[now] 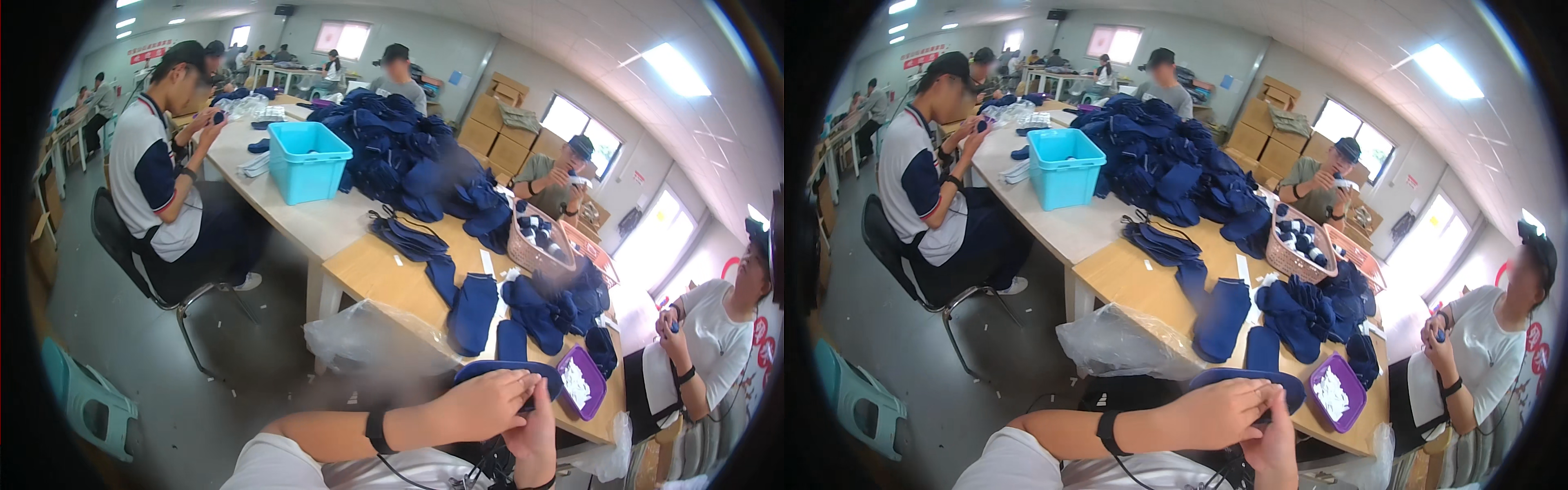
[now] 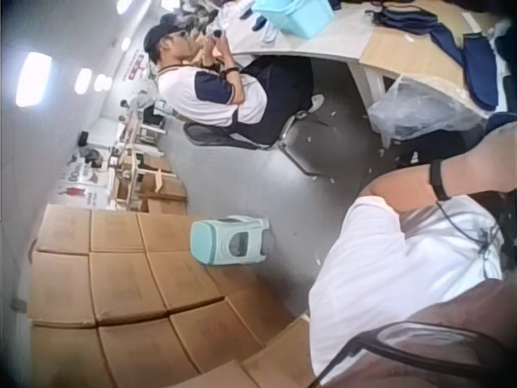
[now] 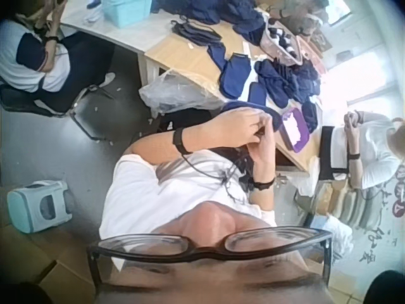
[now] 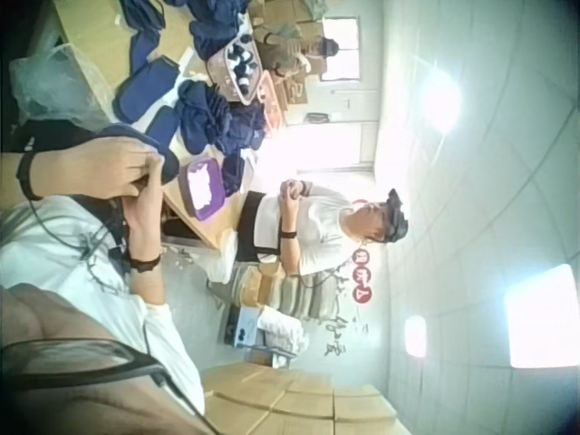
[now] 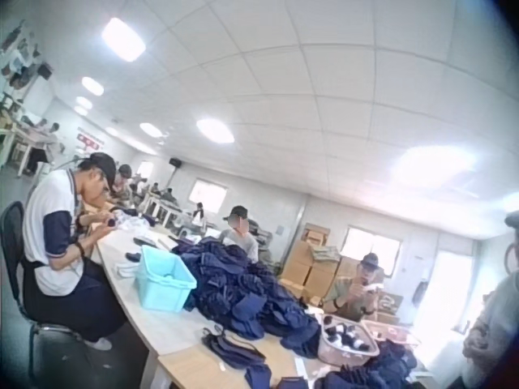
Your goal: Applying labels and folding blue fabric components for shoe manufacturing.
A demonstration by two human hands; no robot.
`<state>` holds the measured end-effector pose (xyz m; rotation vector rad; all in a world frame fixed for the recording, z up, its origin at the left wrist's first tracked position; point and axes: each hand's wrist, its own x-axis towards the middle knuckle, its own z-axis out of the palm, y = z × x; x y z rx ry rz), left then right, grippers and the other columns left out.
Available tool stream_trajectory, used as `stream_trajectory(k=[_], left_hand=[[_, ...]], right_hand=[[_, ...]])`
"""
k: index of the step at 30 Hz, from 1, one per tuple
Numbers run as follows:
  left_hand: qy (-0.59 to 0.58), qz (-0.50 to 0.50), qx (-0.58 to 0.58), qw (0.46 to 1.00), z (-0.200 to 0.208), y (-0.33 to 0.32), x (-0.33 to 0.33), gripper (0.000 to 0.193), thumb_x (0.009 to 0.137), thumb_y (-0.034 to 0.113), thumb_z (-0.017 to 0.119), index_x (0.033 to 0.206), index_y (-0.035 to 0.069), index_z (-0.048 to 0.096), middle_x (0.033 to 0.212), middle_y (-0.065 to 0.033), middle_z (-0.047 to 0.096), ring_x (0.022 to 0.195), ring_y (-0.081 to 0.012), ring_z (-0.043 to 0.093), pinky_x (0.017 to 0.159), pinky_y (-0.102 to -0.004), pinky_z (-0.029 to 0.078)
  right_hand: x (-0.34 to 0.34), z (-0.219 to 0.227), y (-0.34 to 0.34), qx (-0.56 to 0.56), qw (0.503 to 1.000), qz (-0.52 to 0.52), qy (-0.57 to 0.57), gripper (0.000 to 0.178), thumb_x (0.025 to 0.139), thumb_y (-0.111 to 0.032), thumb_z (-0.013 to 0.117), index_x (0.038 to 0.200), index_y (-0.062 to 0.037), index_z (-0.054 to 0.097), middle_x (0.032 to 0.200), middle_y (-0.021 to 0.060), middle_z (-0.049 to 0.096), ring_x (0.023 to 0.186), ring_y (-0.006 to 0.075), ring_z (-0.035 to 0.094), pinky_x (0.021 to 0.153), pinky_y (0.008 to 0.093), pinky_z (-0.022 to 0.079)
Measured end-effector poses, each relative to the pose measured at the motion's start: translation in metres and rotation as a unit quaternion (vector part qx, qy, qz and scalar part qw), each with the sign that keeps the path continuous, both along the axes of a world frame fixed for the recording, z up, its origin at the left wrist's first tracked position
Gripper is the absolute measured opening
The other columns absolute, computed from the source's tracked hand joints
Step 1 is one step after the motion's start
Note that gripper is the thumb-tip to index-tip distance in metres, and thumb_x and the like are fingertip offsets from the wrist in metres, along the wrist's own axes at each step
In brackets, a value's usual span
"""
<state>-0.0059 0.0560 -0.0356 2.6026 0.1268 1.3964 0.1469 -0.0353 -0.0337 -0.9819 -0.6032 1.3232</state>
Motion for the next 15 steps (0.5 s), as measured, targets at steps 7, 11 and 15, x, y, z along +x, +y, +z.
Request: stream_trajectory(k=[7, 11, 15], left_hand=[[-0.014, 0.095, -0.032, 0.995, 0.013, 0.003, -0.009, 0.031, 0.084, 0.012, 0.071, 0.113, 0.005, 0.078, 0.143, -0.0203, 0.066, 0.142, -0.0395, 0.053, 0.114, -0.0449, 0.049], [-0.026, -0.005, -0.055, 0.998, -0.013, 0.006, 0.023, 0.021, 0.082, 0.016, 0.07, 0.098, 0.005, 0.076, 0.111, -0.0089, 0.074, 0.112, -0.0296, 0.069, 0.098, -0.0433, 0.053], [0.006, -0.105, 0.024, 0.994, -0.001, 0.016, 0.014, 0.016, 0.079, 0.017, 0.07, 0.09, 0.006, 0.074, 0.097, -0.0087, 0.072, 0.102, -0.0269, 0.069, 0.088, -0.0401, 0.053]], right_hand=[[0.005, -0.026, 0.004, 0.01, 0.998, -0.008, 0.06, 0.058, 0.113, -0.063, 0.043, 0.149, -0.0199, 0.057, 0.142, 0.0032, 0.068, 0.132, 0.0258, 0.067, 0.108, 0.047, 0.055], [-0.004, -0.017, 0.002, 0.027, 0.994, -0.027, 0.105, 0.057, 0.113, -0.061, 0.046, 0.142, -0.0144, 0.06, 0.141, 0.0074, 0.065, 0.135, 0.0238, 0.062, 0.113, 0.0436, 0.05], [0.005, -0.024, -0.008, 0.048, 0.995, -0.059, 0.058, 0.055, 0.113, -0.058, 0.046, 0.139, -0.0122, 0.062, 0.132, 0.0055, 0.069, 0.126, 0.0216, 0.068, 0.104, 0.0392, 0.057]])
